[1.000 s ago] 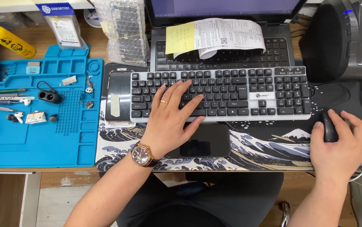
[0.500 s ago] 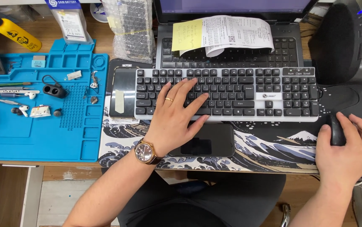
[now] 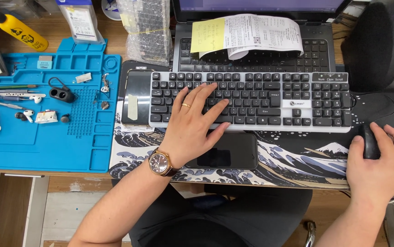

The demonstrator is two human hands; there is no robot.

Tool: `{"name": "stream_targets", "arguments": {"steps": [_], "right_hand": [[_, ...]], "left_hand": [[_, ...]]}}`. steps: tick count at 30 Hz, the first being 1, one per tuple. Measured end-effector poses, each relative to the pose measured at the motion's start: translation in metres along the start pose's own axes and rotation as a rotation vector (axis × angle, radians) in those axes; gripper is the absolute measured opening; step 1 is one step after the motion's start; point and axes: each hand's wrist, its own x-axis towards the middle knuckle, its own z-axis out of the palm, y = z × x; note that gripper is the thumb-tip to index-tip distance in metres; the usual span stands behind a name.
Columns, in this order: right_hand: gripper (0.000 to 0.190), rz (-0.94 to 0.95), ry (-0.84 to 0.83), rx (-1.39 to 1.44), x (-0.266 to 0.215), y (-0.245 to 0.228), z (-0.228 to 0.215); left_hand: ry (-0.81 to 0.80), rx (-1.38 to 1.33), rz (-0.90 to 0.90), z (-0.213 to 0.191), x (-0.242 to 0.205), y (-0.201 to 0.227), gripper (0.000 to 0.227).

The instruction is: Processing a repair order by using a computer, smartphone, and reviewing a printed receipt

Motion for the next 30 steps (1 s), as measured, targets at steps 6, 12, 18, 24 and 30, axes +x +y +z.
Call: {"name": "stream_targets", "arguments": {"steps": [6, 12, 18, 24, 30], "right_hand": [[0.036, 0.026, -0.019, -0.036, -0.0006, 0.0002, 0.0007], [0.036, -0.003, -0.002, -0.046, -0.0022, 0.0047, 0.0028], [0.035, -0.004, 0.001, -0.035, -0.0016, 0.0035, 0.0022], [0.036, -0.008, 0.002, -0.032, -0.0034, 0.0075, 0.0036], [0.036, -0.007, -0.015, 0.025, -0.0008, 0.0006, -0.0012]], "left_hand": [[0.013, -0.001, 0.007, 0.0000, 0.0002, 0.0002, 0.038], [0.001, -0.003, 0.006, 0.0001, 0.0000, -0.0001, 0.039], [-0.001, 0.000, 0.003, 0.0015, -0.0009, -0.0007, 0.039], [0.000, 0.000, -0.001, 0.0022, -0.0011, -0.0006, 0.039], [0.020, -0.001, -0.049, -0.0026, 0.0002, -0.0016, 0.047]]}}
